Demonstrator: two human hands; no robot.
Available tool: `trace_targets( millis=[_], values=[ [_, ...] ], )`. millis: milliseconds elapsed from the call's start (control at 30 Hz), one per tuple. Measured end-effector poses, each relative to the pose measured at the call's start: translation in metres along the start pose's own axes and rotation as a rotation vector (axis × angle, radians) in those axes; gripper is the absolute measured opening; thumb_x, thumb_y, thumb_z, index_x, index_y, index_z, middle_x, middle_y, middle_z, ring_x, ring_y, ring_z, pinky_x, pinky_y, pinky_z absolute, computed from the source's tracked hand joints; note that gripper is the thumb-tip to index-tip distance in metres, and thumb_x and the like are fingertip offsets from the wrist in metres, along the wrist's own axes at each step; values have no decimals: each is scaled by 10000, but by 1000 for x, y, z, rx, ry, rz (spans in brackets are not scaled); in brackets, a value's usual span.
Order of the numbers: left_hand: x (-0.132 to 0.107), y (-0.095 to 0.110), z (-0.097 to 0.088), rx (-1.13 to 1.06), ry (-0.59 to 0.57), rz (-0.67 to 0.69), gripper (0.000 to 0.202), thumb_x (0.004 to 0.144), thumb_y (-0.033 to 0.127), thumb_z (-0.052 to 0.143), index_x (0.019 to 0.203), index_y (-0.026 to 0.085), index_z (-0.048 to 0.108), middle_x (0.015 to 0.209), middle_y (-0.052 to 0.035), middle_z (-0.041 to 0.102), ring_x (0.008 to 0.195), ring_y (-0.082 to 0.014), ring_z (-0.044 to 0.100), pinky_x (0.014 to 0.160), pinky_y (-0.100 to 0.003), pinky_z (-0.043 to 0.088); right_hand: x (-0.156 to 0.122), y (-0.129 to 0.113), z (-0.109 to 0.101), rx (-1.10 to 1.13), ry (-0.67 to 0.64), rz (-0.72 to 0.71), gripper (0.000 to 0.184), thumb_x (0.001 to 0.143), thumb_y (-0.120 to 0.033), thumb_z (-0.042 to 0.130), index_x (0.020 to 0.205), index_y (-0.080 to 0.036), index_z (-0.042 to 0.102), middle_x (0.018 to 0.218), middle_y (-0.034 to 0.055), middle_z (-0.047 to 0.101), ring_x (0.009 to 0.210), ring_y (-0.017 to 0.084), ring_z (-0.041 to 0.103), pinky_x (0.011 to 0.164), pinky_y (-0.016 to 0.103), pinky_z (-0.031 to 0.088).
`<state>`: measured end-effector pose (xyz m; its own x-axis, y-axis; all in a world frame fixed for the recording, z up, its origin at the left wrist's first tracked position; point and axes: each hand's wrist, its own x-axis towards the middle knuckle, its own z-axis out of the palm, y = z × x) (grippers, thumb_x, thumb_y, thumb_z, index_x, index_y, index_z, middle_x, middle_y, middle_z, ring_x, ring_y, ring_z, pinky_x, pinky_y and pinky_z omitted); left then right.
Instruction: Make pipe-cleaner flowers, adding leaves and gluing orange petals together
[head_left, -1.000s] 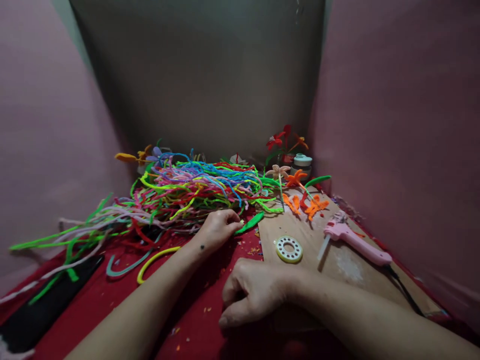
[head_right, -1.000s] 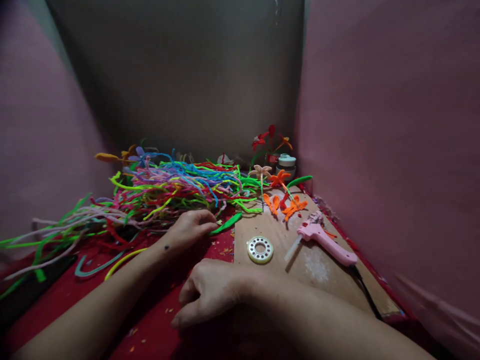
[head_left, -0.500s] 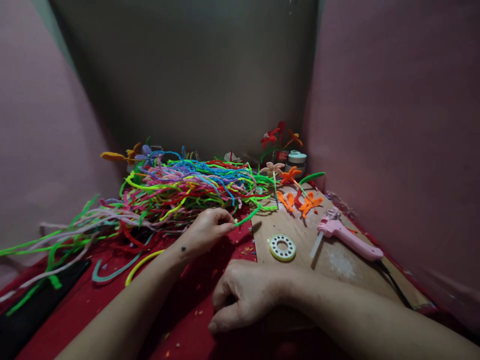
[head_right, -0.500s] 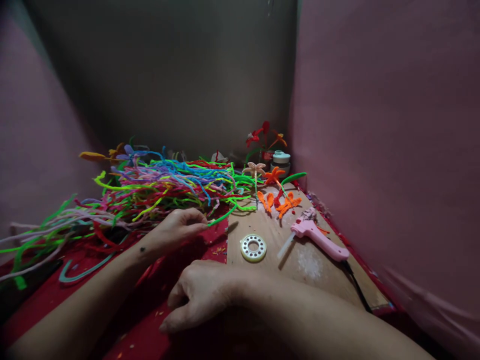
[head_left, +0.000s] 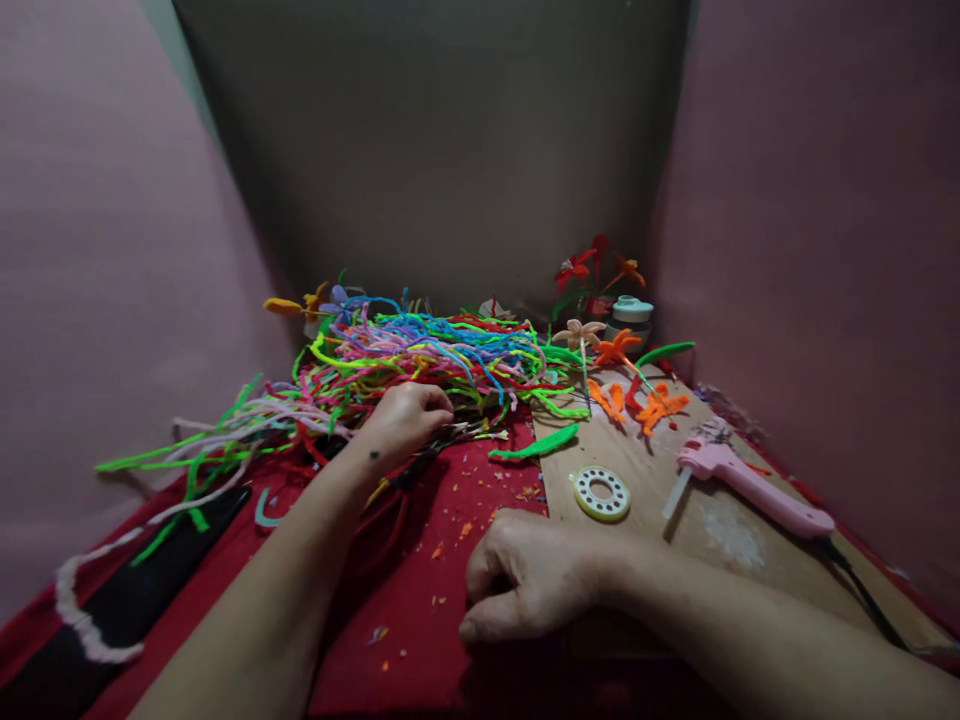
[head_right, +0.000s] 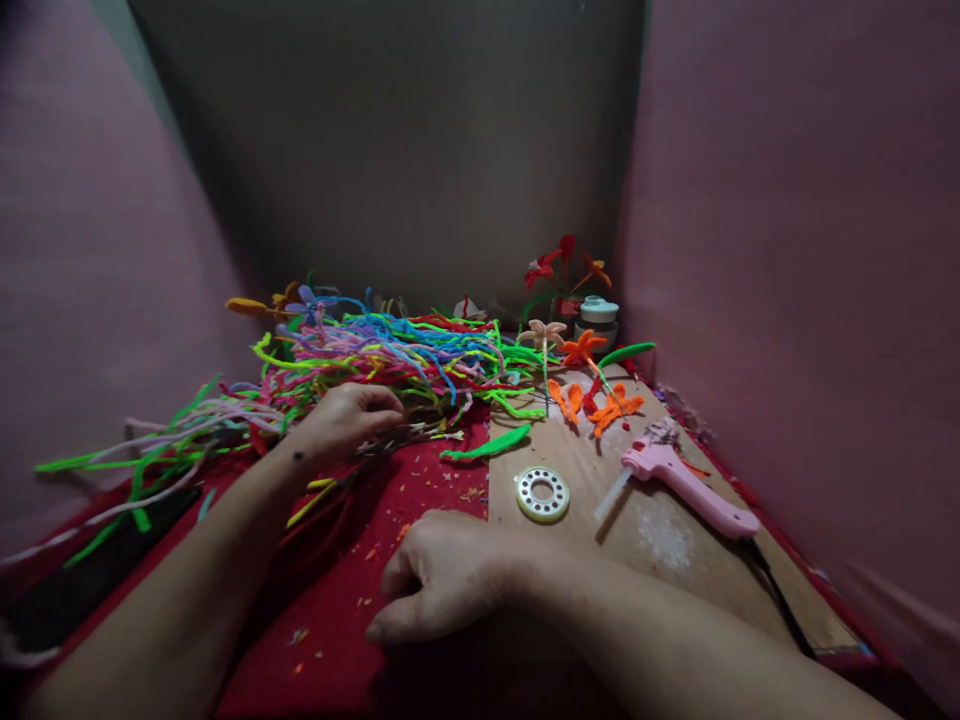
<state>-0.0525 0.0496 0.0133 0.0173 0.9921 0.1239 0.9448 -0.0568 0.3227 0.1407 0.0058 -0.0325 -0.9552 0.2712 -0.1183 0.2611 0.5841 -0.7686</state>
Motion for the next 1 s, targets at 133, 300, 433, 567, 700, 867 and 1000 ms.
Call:
trace_targets(
  millis=[133, 300, 433, 567, 700, 867, 1000],
  values=[
    [10, -26, -5, 89, -33, -57, 194, 666, 219, 559, 742, 171, 730, 633, -17, 684, 636, -158, 604, 589, -216, 409, -1, -1, 0, 11, 2, 2, 290, 760, -371, 560, 584, -143, 527, 492, -64, 374, 452, 41, 351, 419, 174, 236],
    [13, -27, 11, 163, -50, -46, 203, 670, 247, 567, 774, 204, 736, 706, -11, 710, 697, -156, 622, 598, -201, 405, -2, 0, 1, 8, 1, 0, 284, 767, -369, 561, 599, -140, 545, 503, -59, 404, 463, 43, 367, 422, 175, 248],
    [12, -24, 13, 226, 15, -56, 252, 708, 265, 541, 866, 201, 727, 791, -45, 724, 746, -179, 632, 639, -219, 423, -1, 0, 0, 7, -2, -7, 288, 769, -378, 555, 603, -142, 544, 501, -61, 394, 455, 40, 353, 418, 174, 246],
    [12, -28, 15, 261, 54, -54, 286, 730, 254, 514, 921, 202, 721, 854, -71, 727, 798, -206, 641, 692, -249, 441, -1, 1, 0, -9, 2, -3, 288, 769, -380, 554, 608, -141, 556, 501, -60, 400, 464, 41, 366, 429, 173, 255],
    [13, -27, 21, 256, 73, -2, 291, 753, 258, 492, 925, 199, 719, 911, -74, 722, 841, -200, 639, 734, -244, 445, -1, 1, 0, -19, -2, -9, 287, 762, -394, 557, 620, -145, 566, 517, -56, 433, 478, 44, 392, 435, 170, 265],
    [10, -16, 24, 244, 57, 97, 278, 764, 238, 462, 861, 218, 723, 920, -41, 709, 843, -167, 624, 740, -214, 438, -3, -2, -1, -22, -15, 16, 273, 772, -380, 548, 640, -144, 587, 515, -55, 437, 463, 42, 380, 426, 171, 260],
    [7, -20, 8, 282, 9, 64, 282, 740, 237, 473, 843, 199, 733, 813, -52, 713, 736, -171, 622, 651, -226, 427, -3, -3, -1, -12, -25, 27, 260, 773, -367, 557, 668, -135, 609, 537, -46, 476, 476, 42, 393, 435, 174, 264]
  ],
)
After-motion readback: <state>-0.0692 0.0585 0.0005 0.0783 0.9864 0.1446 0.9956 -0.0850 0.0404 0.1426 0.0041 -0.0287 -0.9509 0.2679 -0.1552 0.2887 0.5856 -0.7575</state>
